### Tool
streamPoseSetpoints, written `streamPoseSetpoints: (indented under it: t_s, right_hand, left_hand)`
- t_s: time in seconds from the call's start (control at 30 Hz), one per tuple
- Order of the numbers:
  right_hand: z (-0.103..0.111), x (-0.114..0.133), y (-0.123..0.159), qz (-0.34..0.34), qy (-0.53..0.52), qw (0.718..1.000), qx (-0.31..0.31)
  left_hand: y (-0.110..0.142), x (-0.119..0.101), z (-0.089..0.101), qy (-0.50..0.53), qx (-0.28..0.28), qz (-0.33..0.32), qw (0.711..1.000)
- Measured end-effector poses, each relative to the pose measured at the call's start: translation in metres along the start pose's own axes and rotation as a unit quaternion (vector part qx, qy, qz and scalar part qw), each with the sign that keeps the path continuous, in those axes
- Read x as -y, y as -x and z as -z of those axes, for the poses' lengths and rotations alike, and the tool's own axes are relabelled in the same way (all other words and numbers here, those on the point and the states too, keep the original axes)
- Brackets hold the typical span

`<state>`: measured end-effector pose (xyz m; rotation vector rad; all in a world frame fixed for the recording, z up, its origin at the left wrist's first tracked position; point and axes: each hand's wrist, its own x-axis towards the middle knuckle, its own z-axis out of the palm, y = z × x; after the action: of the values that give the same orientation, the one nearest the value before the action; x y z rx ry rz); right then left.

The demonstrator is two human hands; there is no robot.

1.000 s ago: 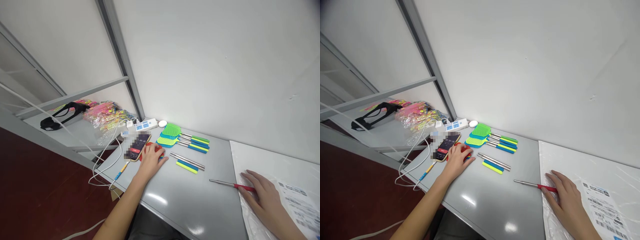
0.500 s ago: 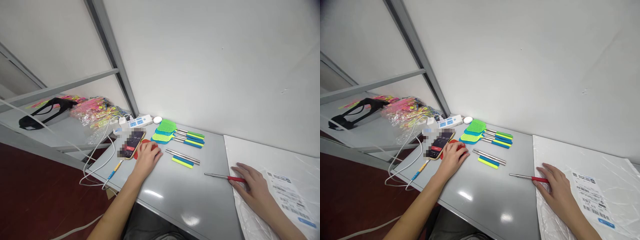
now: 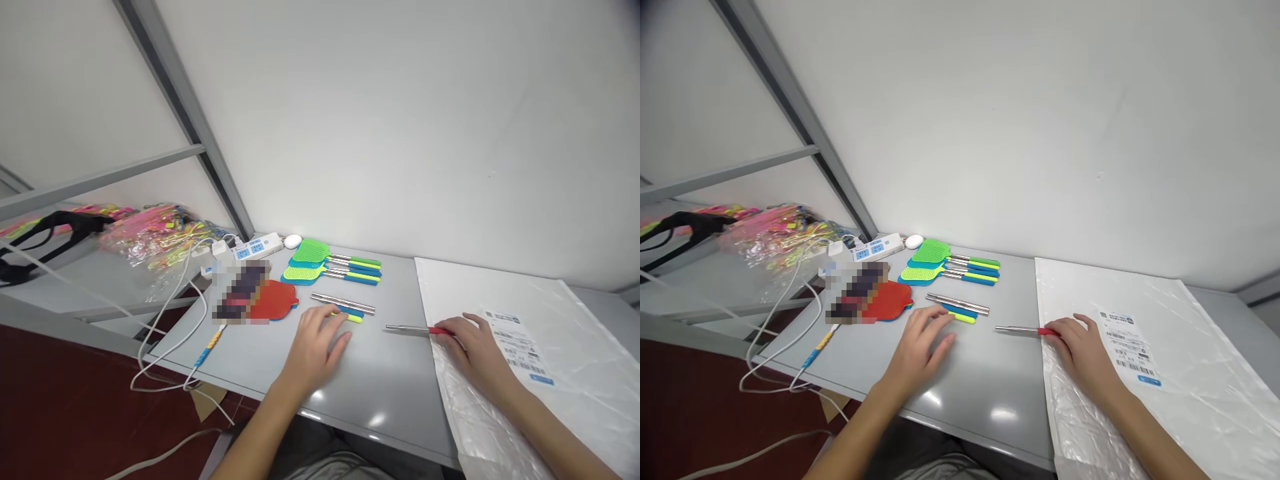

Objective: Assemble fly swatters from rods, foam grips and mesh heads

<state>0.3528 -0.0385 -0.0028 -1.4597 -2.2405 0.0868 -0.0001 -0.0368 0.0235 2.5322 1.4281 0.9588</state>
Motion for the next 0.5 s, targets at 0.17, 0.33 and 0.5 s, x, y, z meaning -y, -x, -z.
streamPoseSetpoints:
  t_s: [0.17, 0.33, 0.5]
  right_hand:
    - [0.038, 0.064, 0.003, -0.030, -0.001, 1.000, 0.002]
    - [0.054, 0.146, 0.022, -0.113, -0.112, 0.987, 0.039]
    - [0.041, 0.199, 0.059, -0.134, -0.193, 0.972, 0.012]
  left_hand:
    - [0.009, -0.053, -0.004, 0.279, -0.067, 0.011, 0.958]
    - [0.028, -0.097, -0.003, 0.583, -0.160, 0.193, 0.772]
    - [0.032, -0.114, 0.017, 0.673, -0.196, 0.268, 0.661]
